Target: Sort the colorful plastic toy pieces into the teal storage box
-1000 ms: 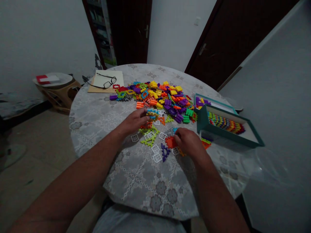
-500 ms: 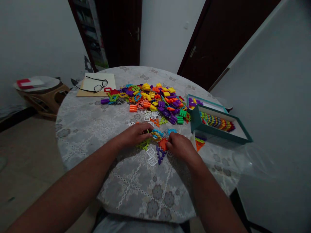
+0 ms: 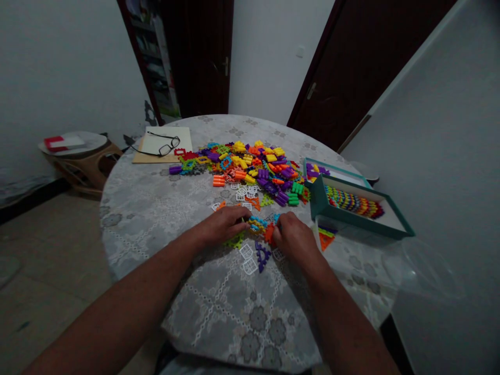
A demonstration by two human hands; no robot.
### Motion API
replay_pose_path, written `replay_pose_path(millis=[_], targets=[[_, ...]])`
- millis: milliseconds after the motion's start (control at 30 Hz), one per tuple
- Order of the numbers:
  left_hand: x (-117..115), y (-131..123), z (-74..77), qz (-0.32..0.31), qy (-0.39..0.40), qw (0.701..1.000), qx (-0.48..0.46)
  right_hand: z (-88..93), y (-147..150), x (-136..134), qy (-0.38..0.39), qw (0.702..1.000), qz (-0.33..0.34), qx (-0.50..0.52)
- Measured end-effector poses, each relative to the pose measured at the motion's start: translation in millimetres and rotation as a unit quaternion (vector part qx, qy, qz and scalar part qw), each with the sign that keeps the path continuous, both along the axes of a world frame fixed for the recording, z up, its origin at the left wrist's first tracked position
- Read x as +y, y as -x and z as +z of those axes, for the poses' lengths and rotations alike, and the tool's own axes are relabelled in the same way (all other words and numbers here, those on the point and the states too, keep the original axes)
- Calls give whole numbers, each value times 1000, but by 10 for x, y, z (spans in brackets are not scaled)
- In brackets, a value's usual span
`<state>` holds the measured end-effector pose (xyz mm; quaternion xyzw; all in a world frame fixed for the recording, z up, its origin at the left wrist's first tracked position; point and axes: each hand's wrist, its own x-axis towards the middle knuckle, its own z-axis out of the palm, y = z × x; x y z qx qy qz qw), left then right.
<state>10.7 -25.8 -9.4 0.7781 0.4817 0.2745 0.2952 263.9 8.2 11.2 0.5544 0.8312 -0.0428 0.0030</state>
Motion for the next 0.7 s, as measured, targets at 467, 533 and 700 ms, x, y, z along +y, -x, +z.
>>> replay_pose_path(millis=[467,533,700], targets=[[-6,-35,-17,50,-18,998,-46,-148,-42,83,-108,941,104,302],[-12,-48,0,50,-16,998,-47,-140,-41,75,-115,936,115,311],[-2,-69,-33,63,-22,998,-22,-181,48,33,-72,928,147,333]])
